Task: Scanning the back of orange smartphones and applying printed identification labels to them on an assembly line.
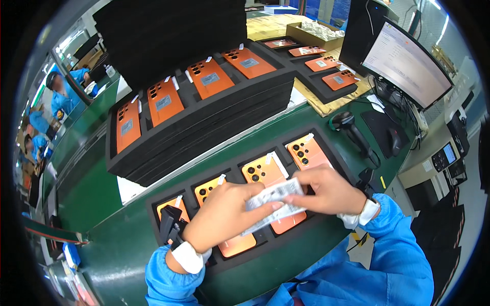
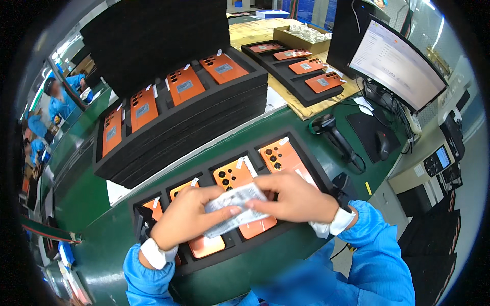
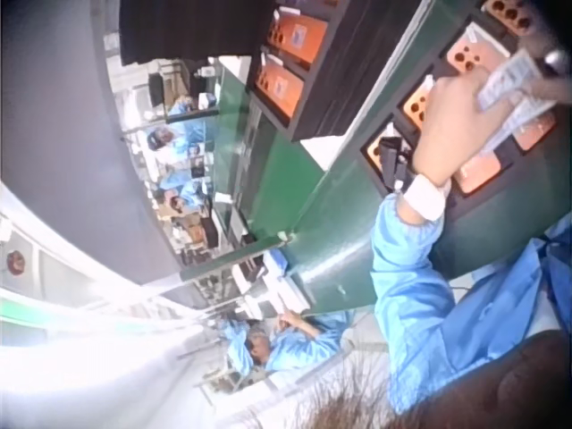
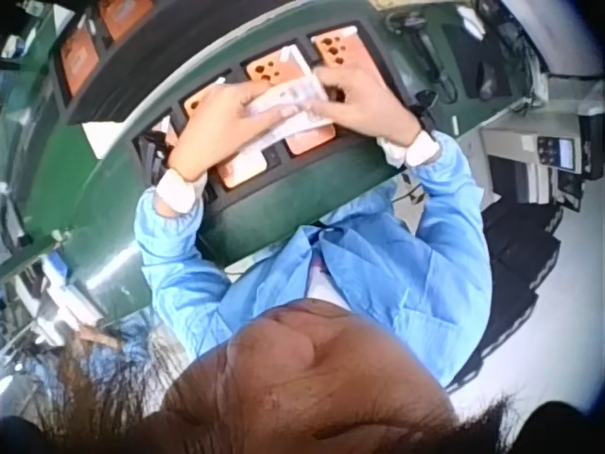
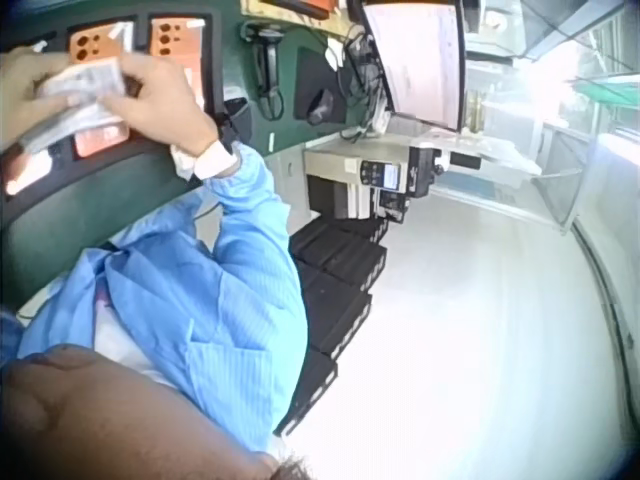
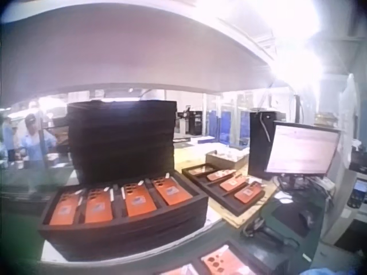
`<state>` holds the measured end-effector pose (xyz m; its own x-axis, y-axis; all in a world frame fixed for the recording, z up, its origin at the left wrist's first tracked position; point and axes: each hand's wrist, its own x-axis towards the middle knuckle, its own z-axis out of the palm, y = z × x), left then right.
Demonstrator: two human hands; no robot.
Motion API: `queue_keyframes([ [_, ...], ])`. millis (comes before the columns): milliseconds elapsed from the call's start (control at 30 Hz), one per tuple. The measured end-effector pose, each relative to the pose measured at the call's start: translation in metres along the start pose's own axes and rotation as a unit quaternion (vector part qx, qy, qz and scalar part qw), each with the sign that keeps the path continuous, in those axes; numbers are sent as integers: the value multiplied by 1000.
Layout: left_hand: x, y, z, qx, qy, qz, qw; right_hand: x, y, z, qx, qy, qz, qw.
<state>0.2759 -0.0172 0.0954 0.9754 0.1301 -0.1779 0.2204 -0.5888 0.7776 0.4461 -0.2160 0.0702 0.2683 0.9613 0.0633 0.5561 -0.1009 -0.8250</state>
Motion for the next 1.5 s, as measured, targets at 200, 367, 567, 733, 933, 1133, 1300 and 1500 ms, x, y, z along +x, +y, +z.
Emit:
queue_keyframes([
  [200, 6, -19, 4, 16, 21, 50, 998, 1, -8, -21, 70, -49, 64, 994],
  [367, 4, -16, 8, 14, 10, 70, 997, 24, -8, -7, -36, -40, -78, 995],
  [567, 5, -20, 9, 12, 4, 90, 996, 33, -11, 1, -107, -67, -82, 989],
  [733, 3, -1, -1, -15, -30, 17, 999, 34, -9, -1, -97, -62, -74, 991],
  [933, 2, -16, 18, 77, 54, 87, 992, 30, -2, -2, -138, -58, -68, 986],
  [1133, -4, -6, 19, 204, 151, 128, 959, 27, -8, -16, -76, -63, 80, 992],
  [1300, -23, 4, 2, 151, 206, 170, 952, 5, 16, -35, -118, 3, -22, 993],
  [1500, -51, -21, -11, 108, -1, 159, 981, -1, 14, -33, 103, 59, 86, 989],
])
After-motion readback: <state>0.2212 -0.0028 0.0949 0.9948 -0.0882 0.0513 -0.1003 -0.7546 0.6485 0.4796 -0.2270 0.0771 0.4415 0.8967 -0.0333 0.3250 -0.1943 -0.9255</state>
